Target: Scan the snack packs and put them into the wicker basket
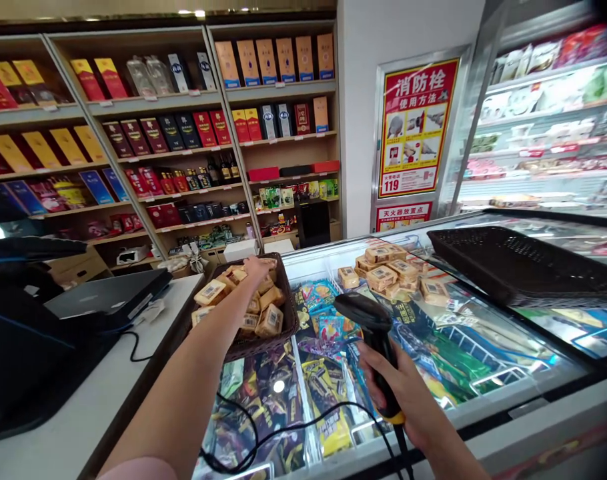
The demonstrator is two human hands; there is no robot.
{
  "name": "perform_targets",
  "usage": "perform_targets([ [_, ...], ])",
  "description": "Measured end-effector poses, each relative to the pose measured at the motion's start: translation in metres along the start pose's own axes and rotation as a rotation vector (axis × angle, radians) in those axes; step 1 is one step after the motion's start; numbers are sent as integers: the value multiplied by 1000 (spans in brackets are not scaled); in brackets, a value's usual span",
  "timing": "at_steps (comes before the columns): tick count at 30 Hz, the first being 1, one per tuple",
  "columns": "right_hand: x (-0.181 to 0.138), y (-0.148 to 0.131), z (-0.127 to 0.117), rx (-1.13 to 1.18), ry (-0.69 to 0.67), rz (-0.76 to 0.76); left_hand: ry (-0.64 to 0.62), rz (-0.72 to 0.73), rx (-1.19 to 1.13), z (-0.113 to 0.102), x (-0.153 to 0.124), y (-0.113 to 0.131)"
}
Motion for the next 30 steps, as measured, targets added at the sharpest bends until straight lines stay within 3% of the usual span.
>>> perform_targets([
  [6,5,-5,-9,32,27,3,-142,239,79,33,-7,26],
  [11,0,-8,-19,58,62,17,-360,415,44,94,-43,73],
  [16,-10,-4,-40,-10,143,15,-491,431,-37,156,-81,113],
  [20,-18,-6,-58,-45,201,-14,-531,370,-111,183,-98,133],
  [23,-24,-9,-67,-36,224,-29,-565,342,-132,183,-105,134],
  [25,-27,-11,-68,-32,231,-38,-603,368,-133,172,-109,129],
  [30,-34,-15,-55,-1,194,-50,-690,548,-165,112,-123,104],
])
Point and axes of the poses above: each hand's wrist, its own x-axis towards the middle knuckle, its own z-axis out of the palm, y = z × x, the point moved 2 cm from there along x, towards the middle knuckle, and after that the axes turned 6 degrees about -x, right-handed, at the moved point
